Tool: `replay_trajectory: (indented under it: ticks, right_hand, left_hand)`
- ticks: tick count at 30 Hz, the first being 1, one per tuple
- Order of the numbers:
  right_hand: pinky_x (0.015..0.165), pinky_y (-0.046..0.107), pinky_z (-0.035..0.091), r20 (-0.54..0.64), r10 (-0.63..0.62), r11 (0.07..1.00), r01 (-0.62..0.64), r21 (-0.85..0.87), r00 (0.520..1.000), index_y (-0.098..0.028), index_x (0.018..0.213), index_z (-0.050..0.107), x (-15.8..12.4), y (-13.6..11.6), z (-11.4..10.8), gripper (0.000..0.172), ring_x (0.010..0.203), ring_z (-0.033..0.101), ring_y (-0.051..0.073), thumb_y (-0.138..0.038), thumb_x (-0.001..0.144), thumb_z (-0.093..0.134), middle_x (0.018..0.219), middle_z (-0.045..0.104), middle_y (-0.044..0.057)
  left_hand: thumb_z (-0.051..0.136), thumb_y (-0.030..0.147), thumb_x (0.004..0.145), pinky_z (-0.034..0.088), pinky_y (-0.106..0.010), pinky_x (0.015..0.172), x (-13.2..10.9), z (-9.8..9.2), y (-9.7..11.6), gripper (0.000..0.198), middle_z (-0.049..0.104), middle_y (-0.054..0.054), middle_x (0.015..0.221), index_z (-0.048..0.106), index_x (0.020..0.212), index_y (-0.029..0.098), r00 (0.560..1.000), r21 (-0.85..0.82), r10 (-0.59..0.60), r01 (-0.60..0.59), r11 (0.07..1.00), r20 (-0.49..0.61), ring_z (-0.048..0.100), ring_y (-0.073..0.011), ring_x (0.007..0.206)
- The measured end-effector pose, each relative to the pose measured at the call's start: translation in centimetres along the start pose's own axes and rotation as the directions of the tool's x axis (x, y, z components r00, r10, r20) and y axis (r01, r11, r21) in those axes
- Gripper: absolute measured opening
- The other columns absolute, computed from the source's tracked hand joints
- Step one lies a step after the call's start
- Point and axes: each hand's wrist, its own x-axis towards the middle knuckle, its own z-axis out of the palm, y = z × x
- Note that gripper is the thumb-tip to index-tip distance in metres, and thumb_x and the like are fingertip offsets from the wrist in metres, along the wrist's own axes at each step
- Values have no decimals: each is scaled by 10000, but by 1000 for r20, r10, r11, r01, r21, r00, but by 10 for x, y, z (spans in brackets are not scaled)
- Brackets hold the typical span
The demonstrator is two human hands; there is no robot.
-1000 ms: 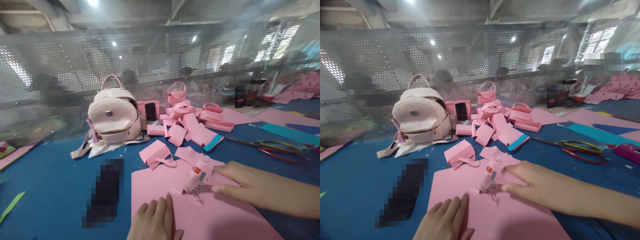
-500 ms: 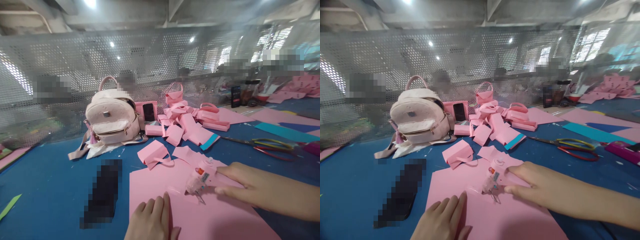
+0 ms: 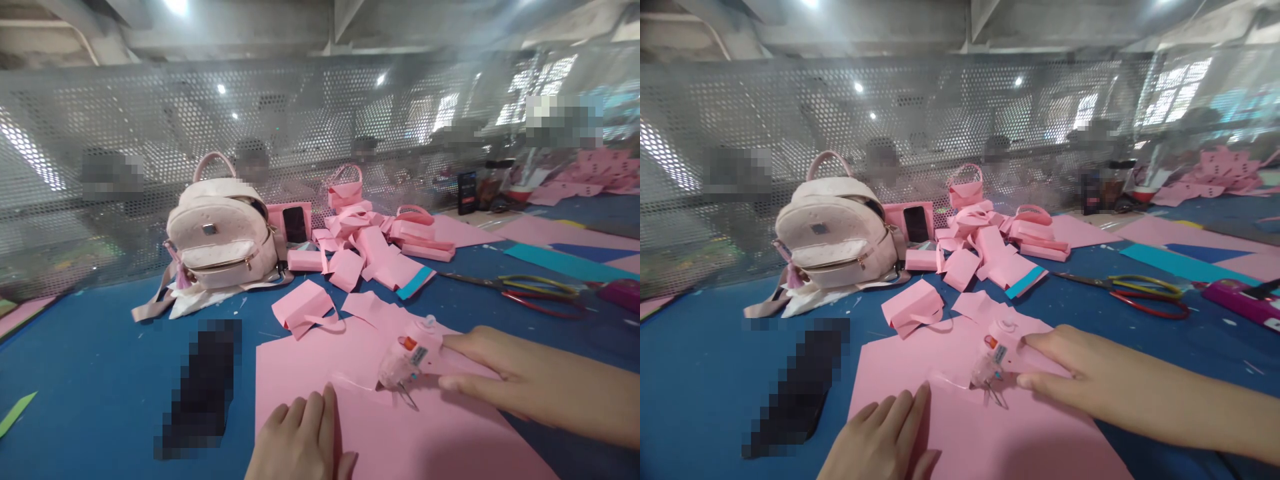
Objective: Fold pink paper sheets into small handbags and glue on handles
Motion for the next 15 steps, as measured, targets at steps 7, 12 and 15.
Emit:
replay_trajectory:
  ticks: [7,12,15]
  right_hand:
    - [806,440,498,186,90,994,-77,-73,979,-279,832,729,-5,5,-3,539,828,612,329,-754,823,476,857,675,95]
    - [808,434,514,198,77,997,-76,-8,977,-310,876,735,-10,8,-3,494,883,646,348,-717,847,456,917,717,90]
    - [801,408,532,196,35,998,-44,43,980,-323,868,746,-12,14,0,497,887,676,335,-738,863,472,942,750,60]
  left_hand:
    - [684,459,855,528,-288,526,2,-2,0,558,695,-14,860,599,1269,95,999,13,-5,5,1000,-32,671,-170,662]
    - [687,437,837,505,-287,519,3,-4,1,556,684,1,841,576,1267,102,999,14,-18,18,1000,-49,653,-163,632]
    - [691,419,828,496,-291,524,3,-4,2,560,687,1,852,568,1273,102,999,10,-26,26,1000,-45,651,-164,633]
